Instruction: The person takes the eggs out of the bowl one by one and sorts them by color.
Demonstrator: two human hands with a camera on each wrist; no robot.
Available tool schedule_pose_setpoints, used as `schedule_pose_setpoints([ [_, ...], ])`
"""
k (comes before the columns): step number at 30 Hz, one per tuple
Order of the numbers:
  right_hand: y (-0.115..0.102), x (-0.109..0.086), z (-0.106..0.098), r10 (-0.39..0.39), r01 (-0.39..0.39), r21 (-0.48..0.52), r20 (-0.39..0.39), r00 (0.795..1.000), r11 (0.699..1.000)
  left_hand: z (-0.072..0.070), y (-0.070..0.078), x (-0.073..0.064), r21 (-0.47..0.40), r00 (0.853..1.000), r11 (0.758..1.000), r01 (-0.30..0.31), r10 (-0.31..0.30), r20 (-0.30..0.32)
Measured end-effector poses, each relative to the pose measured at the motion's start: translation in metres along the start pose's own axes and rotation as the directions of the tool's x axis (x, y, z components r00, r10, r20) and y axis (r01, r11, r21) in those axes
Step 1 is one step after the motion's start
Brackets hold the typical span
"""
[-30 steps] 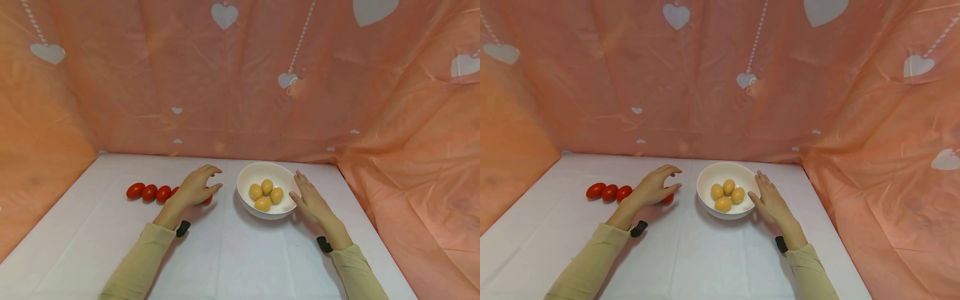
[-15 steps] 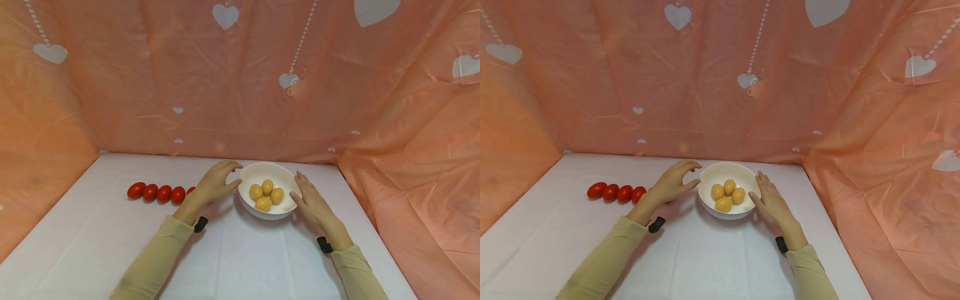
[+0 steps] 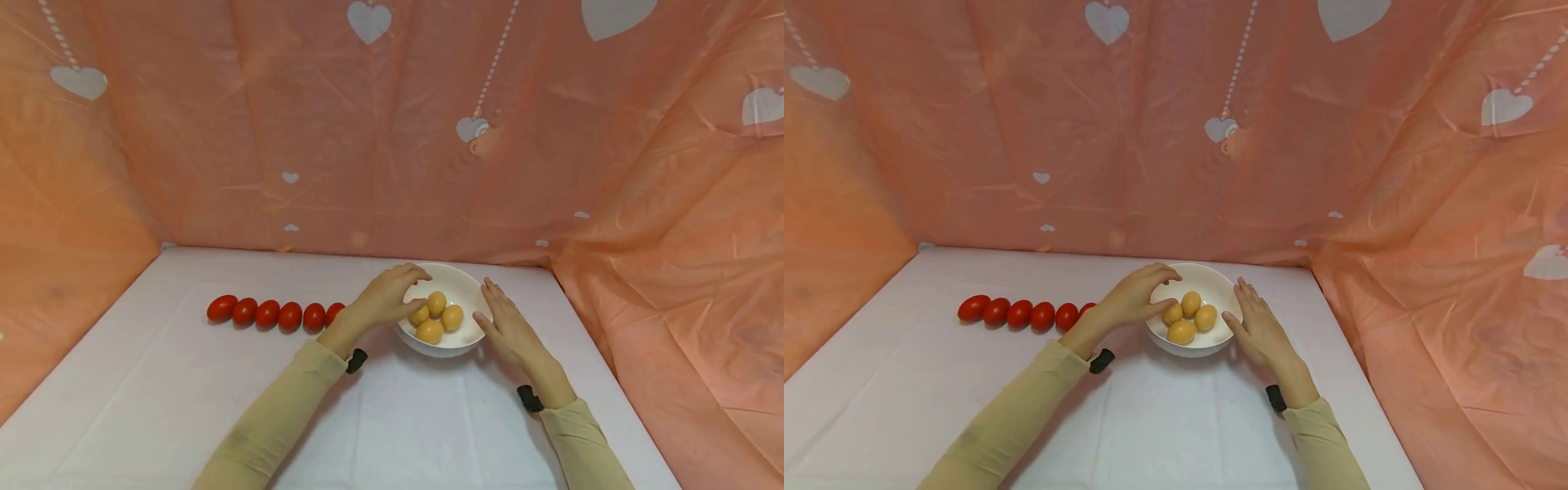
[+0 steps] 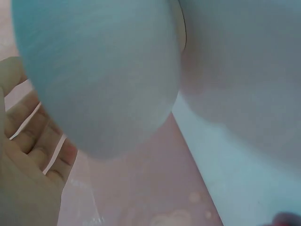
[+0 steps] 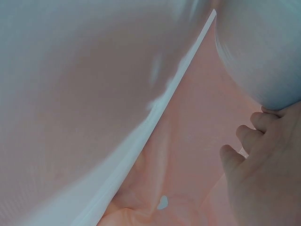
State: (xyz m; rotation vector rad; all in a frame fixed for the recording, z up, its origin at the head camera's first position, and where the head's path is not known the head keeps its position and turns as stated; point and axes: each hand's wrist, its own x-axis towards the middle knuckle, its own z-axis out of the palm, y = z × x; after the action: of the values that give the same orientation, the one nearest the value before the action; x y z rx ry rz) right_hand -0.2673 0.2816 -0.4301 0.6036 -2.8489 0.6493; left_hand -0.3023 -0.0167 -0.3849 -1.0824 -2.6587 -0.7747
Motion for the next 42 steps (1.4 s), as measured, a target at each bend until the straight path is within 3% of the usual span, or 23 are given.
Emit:
schedule_pose_setpoints([
  [6, 0.000, 0.000, -0.001, 0.004, -0.004, 0.002, 0.003, 1.000, 1.000, 0.011, 0.005, 0.016, 0.033, 0.997, 0.999, 0.012, -0.014, 0.079],
  [20, 0.000, 0.001, 0.000, 0.000, 0.000, 0.002, 0.006, 1.000, 1.000, 0.025, 0.002, 0.047, 0.170, 0.980, 0.984, -0.049, 0.015, 0.200],
  [32, 0.000, 0.000, 0.001, 0.006, -0.006, -0.008, 0.006, 1.000, 1.000, 0.037, 0.001, 0.053, 0.129, 0.940, 0.992, -0.007, -0.038, 0.338],
  [42, 0.000, 0.002, -0.001, -0.002, 0.002, -0.007, 0.002, 1.000, 1.000, 0.041, 0.000, 0.052, 0.119, 0.943, 0.993, 0.001, -0.041, 0.329],
])
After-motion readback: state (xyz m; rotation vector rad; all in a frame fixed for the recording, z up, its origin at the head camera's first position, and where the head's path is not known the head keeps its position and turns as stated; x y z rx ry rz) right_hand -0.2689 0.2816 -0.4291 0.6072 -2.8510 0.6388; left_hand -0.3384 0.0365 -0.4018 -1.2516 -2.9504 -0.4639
